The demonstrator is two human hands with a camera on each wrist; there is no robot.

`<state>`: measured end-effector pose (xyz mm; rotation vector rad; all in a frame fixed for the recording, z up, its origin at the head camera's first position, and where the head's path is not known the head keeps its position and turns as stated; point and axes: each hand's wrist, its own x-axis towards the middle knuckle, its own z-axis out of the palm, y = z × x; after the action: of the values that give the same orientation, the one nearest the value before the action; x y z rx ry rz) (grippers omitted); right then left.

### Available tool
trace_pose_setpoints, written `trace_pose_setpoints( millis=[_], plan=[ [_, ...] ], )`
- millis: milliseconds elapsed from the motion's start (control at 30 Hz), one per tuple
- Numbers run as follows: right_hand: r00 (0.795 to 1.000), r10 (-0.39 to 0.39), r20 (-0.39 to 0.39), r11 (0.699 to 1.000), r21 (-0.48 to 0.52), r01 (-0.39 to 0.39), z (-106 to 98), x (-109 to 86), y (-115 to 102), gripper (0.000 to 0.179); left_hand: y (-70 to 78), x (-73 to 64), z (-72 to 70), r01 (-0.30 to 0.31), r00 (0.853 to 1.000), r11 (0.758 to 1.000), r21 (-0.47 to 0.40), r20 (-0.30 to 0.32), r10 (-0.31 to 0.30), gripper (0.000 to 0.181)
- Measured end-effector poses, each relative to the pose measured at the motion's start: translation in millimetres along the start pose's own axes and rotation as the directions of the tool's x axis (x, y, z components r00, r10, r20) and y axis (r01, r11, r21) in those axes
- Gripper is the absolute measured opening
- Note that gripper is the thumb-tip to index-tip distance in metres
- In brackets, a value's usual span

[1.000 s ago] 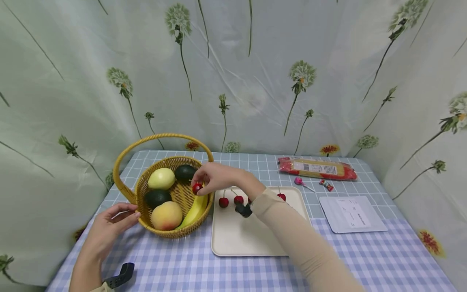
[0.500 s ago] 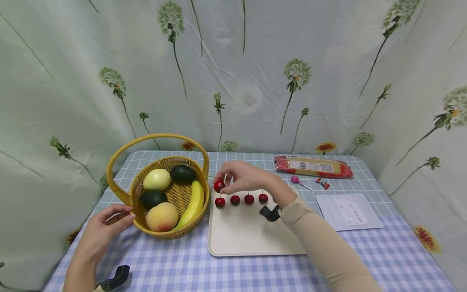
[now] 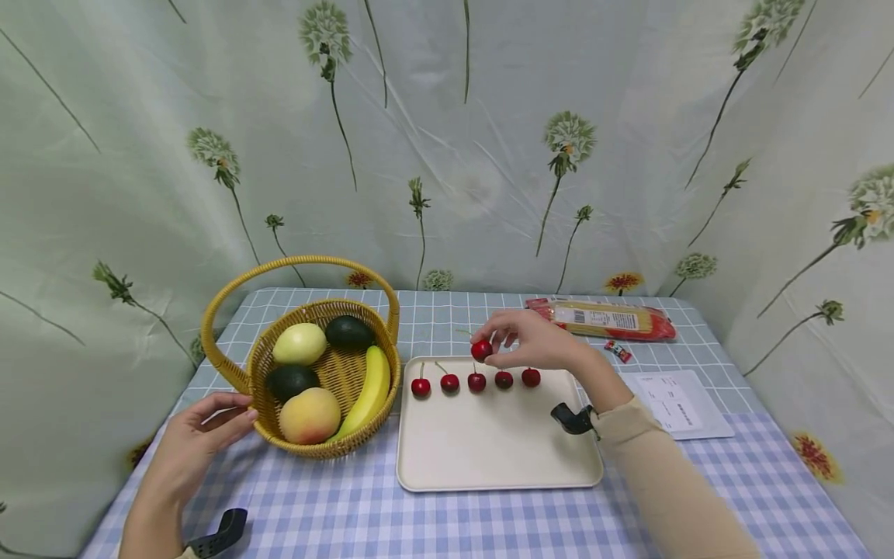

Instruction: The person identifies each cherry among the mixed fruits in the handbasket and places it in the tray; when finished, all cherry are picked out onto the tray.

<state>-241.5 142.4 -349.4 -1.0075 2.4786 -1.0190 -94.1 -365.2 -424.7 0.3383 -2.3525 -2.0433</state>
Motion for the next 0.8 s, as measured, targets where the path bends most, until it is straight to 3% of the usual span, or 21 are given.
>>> trace_pose_setpoints(
  millis=[333,533,800],
  plan=[
    [0.986,0.132,-0.104,0.991,0.019,-0.130,-10,-48.0,49,0.030,0.0,-0.2,1.2,0.001,1.000,1.000,-0.003,-0.007,-0.001,0.018],
    [0.969,0.199,-0.147,0.979,-0.017,-0.204,-11,-63.8,74,0.031,-0.1,0.4,1.2,-0.008,1.000,1.000,0.004,-0.006,0.008,0.018],
    [0.946,0.298,-0.129,0.954,0.000,-0.300,-6,-76.4,94,0.033,-0.6,-0.3,0.8,0.006,1.000,1.000,-0.022,-0.008,-0.006,0.018]
  ],
)
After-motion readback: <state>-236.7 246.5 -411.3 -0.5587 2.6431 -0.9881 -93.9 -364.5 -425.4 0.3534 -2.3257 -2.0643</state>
